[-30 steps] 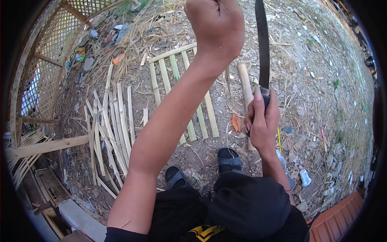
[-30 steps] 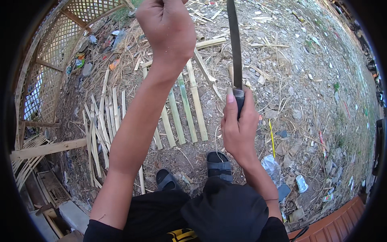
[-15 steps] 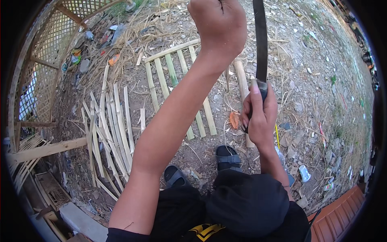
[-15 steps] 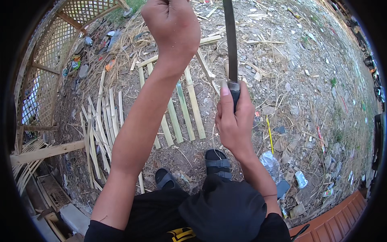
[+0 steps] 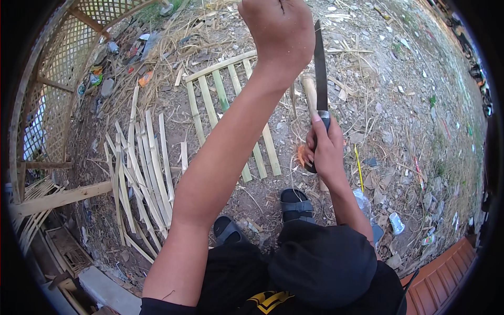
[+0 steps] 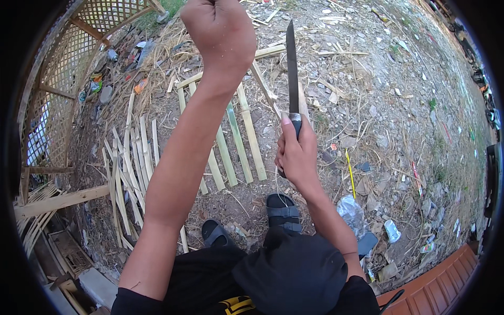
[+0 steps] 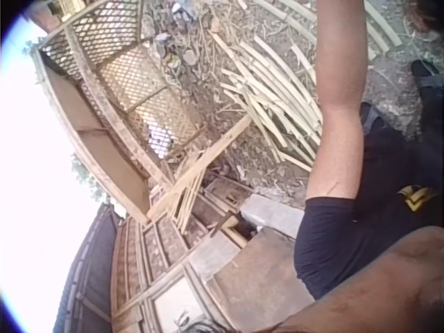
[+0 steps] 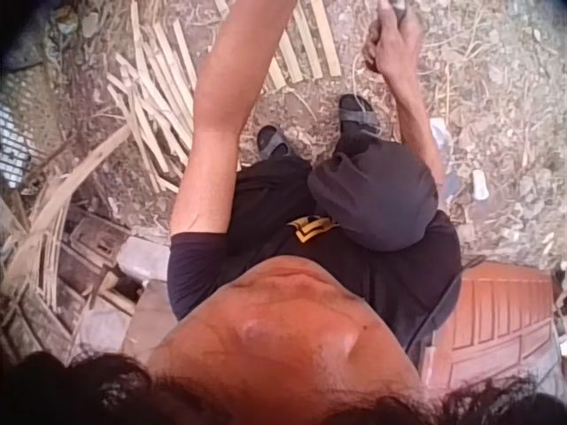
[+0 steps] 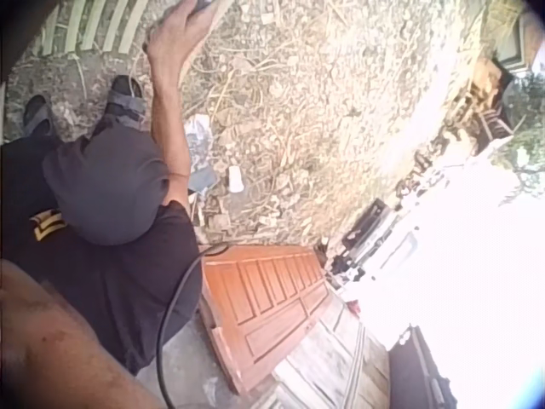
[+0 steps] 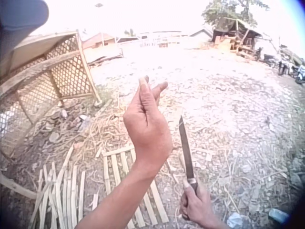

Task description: The person hammers bamboo slats into a frame using a wooden log as a mallet. The person trims a bamboo slat using a machete.

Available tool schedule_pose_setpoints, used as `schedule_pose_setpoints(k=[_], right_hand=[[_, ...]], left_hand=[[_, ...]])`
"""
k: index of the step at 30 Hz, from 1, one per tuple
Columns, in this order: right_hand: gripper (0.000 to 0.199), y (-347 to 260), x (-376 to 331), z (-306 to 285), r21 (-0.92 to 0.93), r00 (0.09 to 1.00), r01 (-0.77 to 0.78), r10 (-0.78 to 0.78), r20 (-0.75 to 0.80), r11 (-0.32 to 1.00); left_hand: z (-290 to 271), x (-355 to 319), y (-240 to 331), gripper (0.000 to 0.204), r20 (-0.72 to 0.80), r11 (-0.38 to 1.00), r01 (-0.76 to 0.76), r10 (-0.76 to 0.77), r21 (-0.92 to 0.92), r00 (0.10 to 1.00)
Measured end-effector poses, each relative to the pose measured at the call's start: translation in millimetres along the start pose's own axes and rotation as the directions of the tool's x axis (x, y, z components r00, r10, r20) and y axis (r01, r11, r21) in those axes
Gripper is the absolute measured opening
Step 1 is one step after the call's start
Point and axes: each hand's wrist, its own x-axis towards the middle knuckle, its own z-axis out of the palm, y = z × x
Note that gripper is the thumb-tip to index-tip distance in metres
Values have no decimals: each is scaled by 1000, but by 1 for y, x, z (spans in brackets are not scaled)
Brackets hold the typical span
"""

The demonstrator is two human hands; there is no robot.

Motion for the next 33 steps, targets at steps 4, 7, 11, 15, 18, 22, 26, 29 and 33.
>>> schedule_pose_setpoints(k=[4,7,11,15,18,22,26,29,33], right_hand=[[19,-33,-16,19,154,881,473,-468,-73,867],[19,47,8,-3,-441,916,349,-400,-26,827],[17,69,16,-14,-642,979,162,-206,7,749],[25,22,15,-12,335,890,-440,356,283,833],[26,-14,9,0,-30,995,76,-78,-68,997],[23,-62,-7,13,113,783,621,-609,-123,776],[18,67,20,-11,-460,802,510,-595,-51,727],[20,53,42,-6,-426,965,223,-260,-29,877],[22,34,28,-12,345,907,-417,361,214,841]], left_hand=[[-24,5,1,48,96,991,6,-18,131,995],[1,0,3,48,3,998,33,-34,54,999],[-1,-8,0,48,18,994,-35,33,104,999],[4,5,-5,47,21,967,150,-158,205,987],[9,7,-1,47,54,973,116,-129,197,990],[10,5,-19,48,-2,986,-4,4,168,1000],[25,4,-7,48,-28,987,-14,19,161,999],[24,11,-11,48,15,977,58,-62,207,998],[16,14,-25,47,-14,964,70,-68,256,998]])
